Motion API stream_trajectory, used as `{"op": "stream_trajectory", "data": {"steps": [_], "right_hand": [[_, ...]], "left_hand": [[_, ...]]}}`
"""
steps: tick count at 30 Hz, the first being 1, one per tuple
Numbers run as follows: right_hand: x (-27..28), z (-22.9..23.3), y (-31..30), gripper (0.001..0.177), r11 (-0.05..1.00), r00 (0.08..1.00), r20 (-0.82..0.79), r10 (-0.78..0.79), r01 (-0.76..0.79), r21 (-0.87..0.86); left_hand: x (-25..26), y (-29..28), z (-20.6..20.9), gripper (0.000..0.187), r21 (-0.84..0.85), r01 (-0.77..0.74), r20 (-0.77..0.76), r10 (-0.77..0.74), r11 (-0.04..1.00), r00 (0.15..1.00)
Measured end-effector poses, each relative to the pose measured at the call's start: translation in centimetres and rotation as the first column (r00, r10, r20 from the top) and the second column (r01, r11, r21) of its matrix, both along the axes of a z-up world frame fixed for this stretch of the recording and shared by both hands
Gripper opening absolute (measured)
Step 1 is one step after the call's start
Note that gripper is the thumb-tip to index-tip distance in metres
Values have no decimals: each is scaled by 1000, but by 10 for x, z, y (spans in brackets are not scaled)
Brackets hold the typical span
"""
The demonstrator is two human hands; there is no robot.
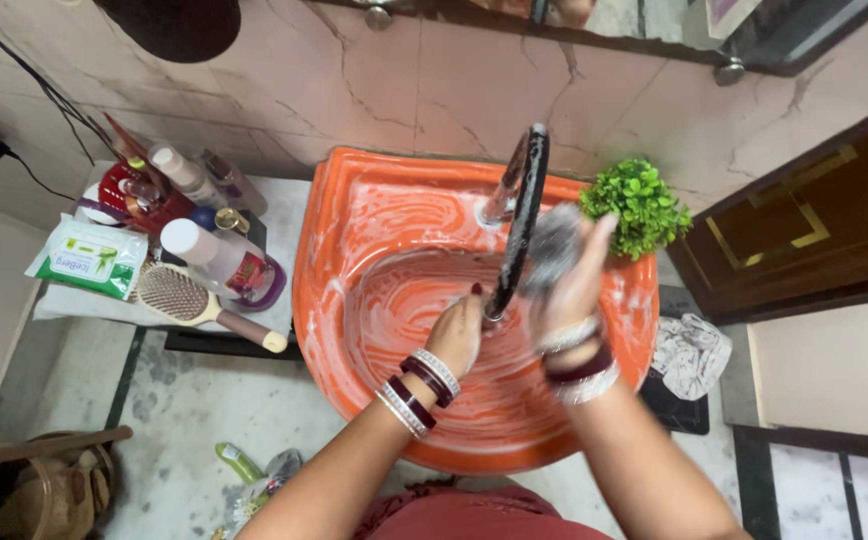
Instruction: The person cleans an orange pedestal sink by applying soap and scrubbing the basin, faucet, and mirror with a cloth before rinsing it with water.
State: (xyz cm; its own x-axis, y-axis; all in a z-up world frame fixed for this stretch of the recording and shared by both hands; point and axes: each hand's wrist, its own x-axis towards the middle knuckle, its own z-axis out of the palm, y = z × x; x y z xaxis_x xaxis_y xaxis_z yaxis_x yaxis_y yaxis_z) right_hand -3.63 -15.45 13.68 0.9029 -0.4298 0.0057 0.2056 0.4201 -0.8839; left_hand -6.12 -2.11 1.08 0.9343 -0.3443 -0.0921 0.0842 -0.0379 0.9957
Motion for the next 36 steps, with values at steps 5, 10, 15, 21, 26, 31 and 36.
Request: {"op": "stream_trajectory", "data": {"steps": [5,10,15,21,26,31,36], "right_hand": [[-60,-12,55,46,853,986,168,15,76,-516],[-48,-56,45,31,826,993,45,108,-64,-560],[-45,-94,49,35,675,985,147,87,50,-736],[-3,-161,47,30,932,945,-83,316,-325,-159],[19,-156,76,38,660,937,-97,337,-308,-685],[9,-117,67,42,408,976,90,201,0,-913],[22,-112,29,47,407,990,-77,-119,-23,-913]], "left_hand": [[-10,-2,17,41,139,106,128,-125,985,984],[-8,15,12,42,86,52,24,-55,995,998],[-17,40,43,37,95,-246,383,193,965,904],[-1,26,101,43,248,-459,719,155,853,678],[24,48,91,36,374,-581,657,236,723,716],[63,76,96,38,358,-696,769,225,623,598],[102,90,123,37,310,-523,411,384,794,827]]}}
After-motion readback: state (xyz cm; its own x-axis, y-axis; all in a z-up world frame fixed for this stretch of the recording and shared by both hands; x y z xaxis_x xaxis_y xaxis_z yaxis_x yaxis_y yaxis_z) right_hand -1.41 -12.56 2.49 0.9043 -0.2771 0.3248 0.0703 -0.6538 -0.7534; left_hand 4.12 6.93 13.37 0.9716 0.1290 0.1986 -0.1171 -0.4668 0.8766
